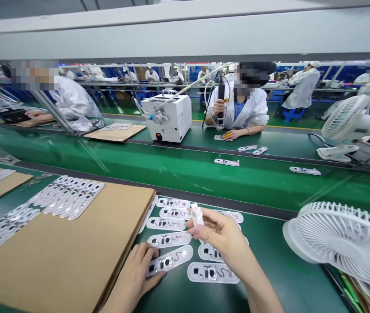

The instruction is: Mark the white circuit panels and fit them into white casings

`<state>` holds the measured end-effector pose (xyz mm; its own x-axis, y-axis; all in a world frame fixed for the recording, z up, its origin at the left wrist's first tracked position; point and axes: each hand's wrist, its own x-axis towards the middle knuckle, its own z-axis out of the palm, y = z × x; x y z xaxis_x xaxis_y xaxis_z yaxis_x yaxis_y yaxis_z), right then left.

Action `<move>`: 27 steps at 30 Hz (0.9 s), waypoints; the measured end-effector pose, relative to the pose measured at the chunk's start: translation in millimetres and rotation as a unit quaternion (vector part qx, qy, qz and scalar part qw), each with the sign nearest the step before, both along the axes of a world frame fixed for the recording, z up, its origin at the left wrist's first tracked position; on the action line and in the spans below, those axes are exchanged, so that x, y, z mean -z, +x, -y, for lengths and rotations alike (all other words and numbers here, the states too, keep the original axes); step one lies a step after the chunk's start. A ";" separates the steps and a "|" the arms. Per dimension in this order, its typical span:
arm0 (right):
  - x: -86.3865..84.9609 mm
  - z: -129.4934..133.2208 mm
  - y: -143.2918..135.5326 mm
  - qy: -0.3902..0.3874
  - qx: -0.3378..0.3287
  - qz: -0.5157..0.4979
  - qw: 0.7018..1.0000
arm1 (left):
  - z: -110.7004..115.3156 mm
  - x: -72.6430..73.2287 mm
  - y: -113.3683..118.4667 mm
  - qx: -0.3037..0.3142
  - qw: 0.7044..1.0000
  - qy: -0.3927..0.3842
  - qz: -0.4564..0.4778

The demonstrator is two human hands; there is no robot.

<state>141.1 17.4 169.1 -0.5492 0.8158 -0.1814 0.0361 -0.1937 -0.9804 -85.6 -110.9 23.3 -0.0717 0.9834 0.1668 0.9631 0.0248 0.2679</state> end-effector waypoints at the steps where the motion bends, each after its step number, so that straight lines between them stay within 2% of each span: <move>1: 1.6 -0.9 -1.1 0.001 -0.007 -0.004 1.000 | 0.6 4.4 0.6 -0.004 1.000 0.009 -0.002; 4: 9.5 -3.1 -6.0 -0.010 -0.012 -0.025 1.000 | -0.8 4.0 -1.1 -0.004 0.998 0.031 0.055; 6: 16.6 -3.5 -10.2 -0.010 0.004 -0.034 0.999 | -2.1 -8.5 -0.3 -0.023 0.986 0.035 0.160; 8: 22.8 -2.5 -14.5 0.029 0.025 -0.016 0.999 | -4.0 -30.7 3.0 -0.051 0.959 0.033 0.277; 11: 27.2 1.3 -20.4 0.161 0.029 0.058 0.985 | -9.0 -74.9 10.9 -0.098 0.908 0.036 0.406; 14: 27.7 5.0 -24.7 0.321 0.012 0.062 0.945 | -14.2 -114.7 20.5 -0.136 0.875 0.040 0.463; 16: 27.6 6.1 -26.4 0.413 -0.005 0.029 0.910 | -16.4 -131.4 26.9 -0.146 0.863 0.041 0.482; 19: 28.0 5.0 -27.1 0.483 -0.032 0.025 0.875 | -17.9 -142.1 35.0 -0.153 0.852 0.059 0.496; 23: 30.3 0.3 -25.6 0.472 -0.050 0.048 0.879 | -18.4 -145.4 40.3 -0.163 0.847 0.116 0.492; 27: 33.1 -4.5 -23.6 0.466 -0.052 0.041 0.882 | -18.0 -149.8 43.3 -0.158 0.850 0.119 0.489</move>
